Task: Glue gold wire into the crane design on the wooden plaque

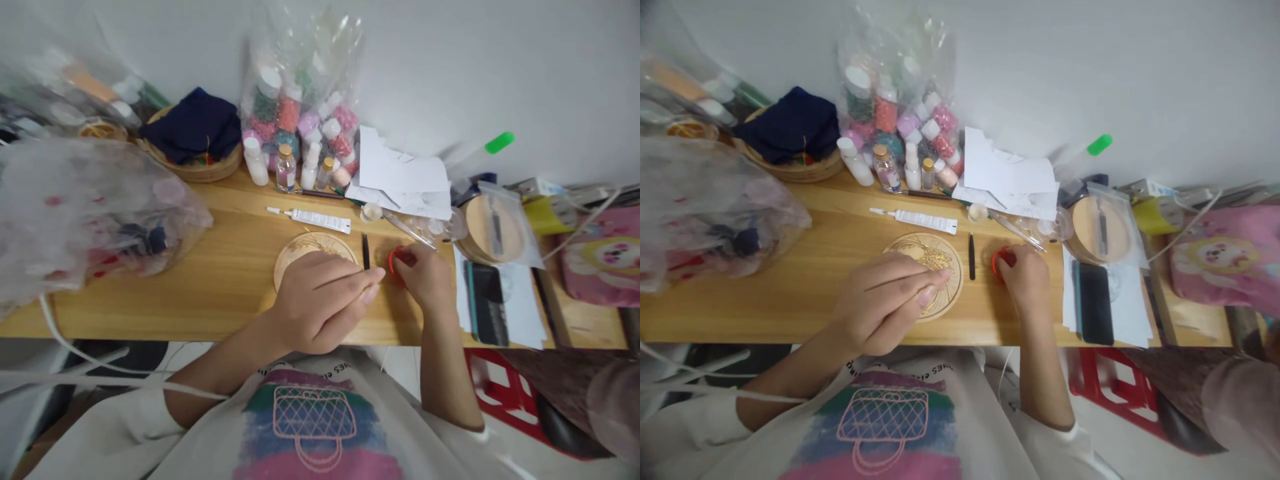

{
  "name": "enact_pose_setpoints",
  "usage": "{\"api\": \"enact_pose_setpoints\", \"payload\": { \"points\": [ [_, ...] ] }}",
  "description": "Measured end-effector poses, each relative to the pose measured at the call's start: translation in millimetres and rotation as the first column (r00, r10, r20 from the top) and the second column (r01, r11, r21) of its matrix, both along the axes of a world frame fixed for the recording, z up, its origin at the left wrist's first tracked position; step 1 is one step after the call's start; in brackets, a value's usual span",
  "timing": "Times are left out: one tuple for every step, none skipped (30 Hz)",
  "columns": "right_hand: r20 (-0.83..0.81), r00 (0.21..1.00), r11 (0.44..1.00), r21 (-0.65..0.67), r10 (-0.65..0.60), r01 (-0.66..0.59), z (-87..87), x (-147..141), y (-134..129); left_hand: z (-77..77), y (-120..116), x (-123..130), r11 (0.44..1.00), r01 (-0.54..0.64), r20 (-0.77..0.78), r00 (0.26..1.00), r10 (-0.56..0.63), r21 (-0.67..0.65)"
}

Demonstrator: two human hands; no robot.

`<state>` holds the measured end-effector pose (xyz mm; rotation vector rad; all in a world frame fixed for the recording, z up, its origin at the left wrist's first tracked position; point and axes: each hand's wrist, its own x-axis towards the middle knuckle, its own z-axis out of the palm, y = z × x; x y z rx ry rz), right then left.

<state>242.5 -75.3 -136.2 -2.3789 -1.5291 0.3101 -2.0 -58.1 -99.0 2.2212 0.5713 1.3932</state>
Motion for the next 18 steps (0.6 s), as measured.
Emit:
{"api": "enact_pose_setpoints", "payload": {
  "points": [
    [0.002,1.0,1.0,0.01,-0.006,0.006,0.8,-2,0,0.7,0,0,1.0,-0.003,-0.016,1.0,0.003,0.005],
    [-0.006,1.0,0.999,0.033,0.0,0.0,3.9,-5,-1,1.2,0,1,1.0,-0.002,-0.035,0.999,0.002,-0.001],
    [-0.031,0.999,0.997,0.075,0.019,-0.017,9.1,-9,-4,1.7,0,1,1.0,0.005,-0.044,0.999,-0.006,-0.018],
    [-0.082,0.995,0.988,0.149,0.057,-0.044,16.2,-14,-7,2.1,0,2,0.999,0.017,-0.04,0.999,-0.019,-0.044],
    [-0.168,0.976,0.965,0.245,0.138,-0.094,24.8,-21,-12,2.4,1,4,0.997,0.032,-0.02,0.999,-0.034,-0.076],
    [-0.262,0.937,0.928,0.349,0.229,-0.129,34.1,-29,-18,2.6,1,5,0.993,0.052,0.014,0.999,-0.051,-0.108],
    [-0.352,0.872,0.888,0.425,0.34,-0.174,43.3,-38,-24,2.9,1,7,0.987,0.075,0.054,0.996,-0.068,-0.141],
    [-0.421,0.795,0.843,0.499,0.437,-0.199,51.8,-47,-30,3.1,1,9,0.979,0.097,0.095,0.992,-0.081,-0.178],
    [-0.472,0.723,0.809,0.551,0.504,-0.204,58.9,-56,-35,3.3,0,10,0.968,0.117,0.129,0.988,-0.09,-0.221],
    [-0.504,0.676,0.786,0.588,0.538,-0.188,64.2,-65,-39,3.3,-1,12,0.953,0.135,0.157,0.983,-0.095,-0.27],
    [-0.519,0.66,0.776,0.611,0.544,-0.158,67.5,-73,-42,3.1,-2,13,0.934,0.153,0.179,0.979,-0.098,-0.324],
    [-0.532,0.652,0.771,0.623,0.54,-0.131,69.1,-80,-43,2.5,-3,15,0.911,0.166,0.196,0.976,-0.097,-0.377],
    [-0.552,0.65,0.776,0.623,0.522,-0.095,69.3,-85,-44,1.4,-5,15,0.888,0.177,0.21,0.973,-0.094,-0.423],
    [-0.575,0.648,0.785,0.616,0.5,-0.059,68.4,-90,-43,-0.2,-6,16,0.87,0.188,0.227,0.97,-0.091,-0.456],
    [-0.605,0.638,0.798,0.602,0.476,-0.024,67.1,-93,-43,-2.3,-8,17,0.857,0.196,0.244,0.966,-0.085,-0.476],
    [-0.64,0.621,0.811,0.585,0.452,0.012,65.6,-96,-42,-4.5,-9,17,0.849,0.197,0.254,0.964,-0.077,-0.49],
    [-0.677,0.597,0.823,0.566,0.43,0.049,64.2,-99,-42,-6.8,-10,17,0.848,0.191,0.259,0.964,-0.066,-0.494],
    [-0.714,0.568,0.833,0.546,0.409,0.088,63.2,-101,-41,-8.9,-10,17,0.854,0.176,0.257,0.965,-0.052,-0.489]
  ]
}}
